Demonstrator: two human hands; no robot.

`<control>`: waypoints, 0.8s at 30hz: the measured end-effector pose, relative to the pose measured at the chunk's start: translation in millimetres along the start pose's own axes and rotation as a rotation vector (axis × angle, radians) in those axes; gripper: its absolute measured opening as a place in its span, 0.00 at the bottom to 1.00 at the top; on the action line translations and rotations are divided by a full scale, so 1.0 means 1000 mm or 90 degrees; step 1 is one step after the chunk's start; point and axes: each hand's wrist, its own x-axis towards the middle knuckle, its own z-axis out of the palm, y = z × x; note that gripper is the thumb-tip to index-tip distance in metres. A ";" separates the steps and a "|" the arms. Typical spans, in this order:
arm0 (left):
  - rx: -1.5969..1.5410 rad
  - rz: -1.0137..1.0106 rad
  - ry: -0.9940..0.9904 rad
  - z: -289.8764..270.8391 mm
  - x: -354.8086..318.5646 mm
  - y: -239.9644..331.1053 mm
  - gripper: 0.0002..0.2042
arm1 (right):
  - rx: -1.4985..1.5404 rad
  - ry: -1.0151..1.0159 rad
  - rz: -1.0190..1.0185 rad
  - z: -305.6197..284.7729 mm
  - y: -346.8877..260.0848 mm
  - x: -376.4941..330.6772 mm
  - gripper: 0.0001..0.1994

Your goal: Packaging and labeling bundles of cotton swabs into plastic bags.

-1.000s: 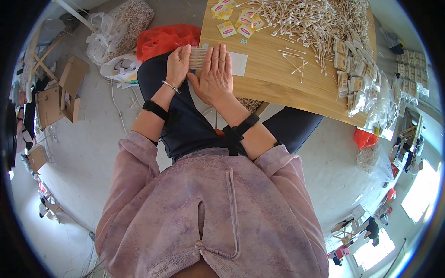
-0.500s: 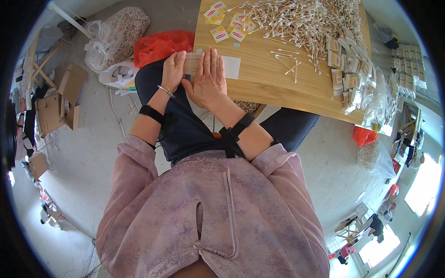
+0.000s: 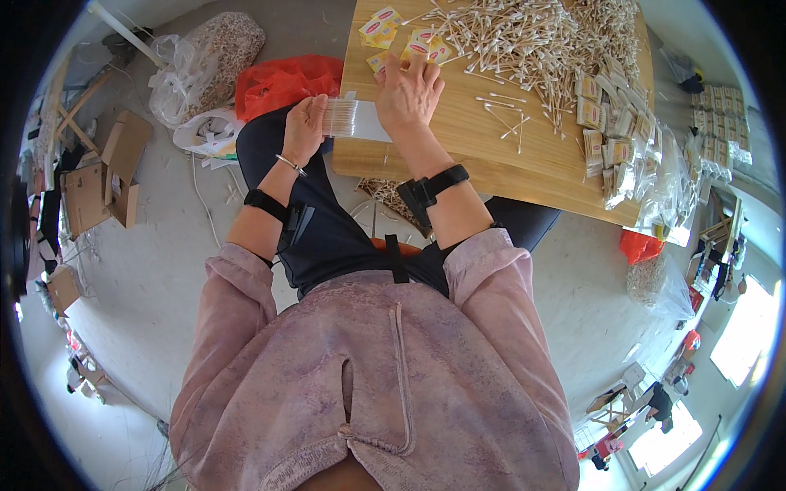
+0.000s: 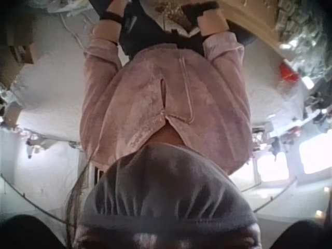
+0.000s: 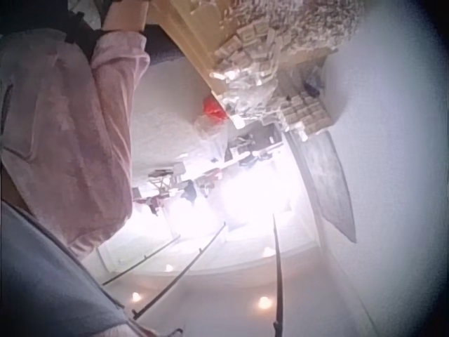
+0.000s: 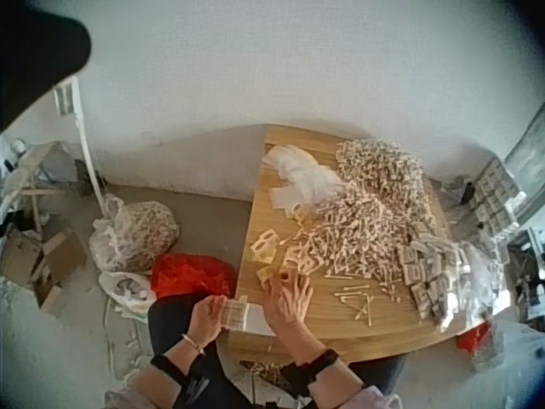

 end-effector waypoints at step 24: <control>0.013 -0.025 -0.002 -0.001 0.001 0.004 0.22 | 0.656 -0.346 0.262 -0.022 -0.005 -0.019 0.08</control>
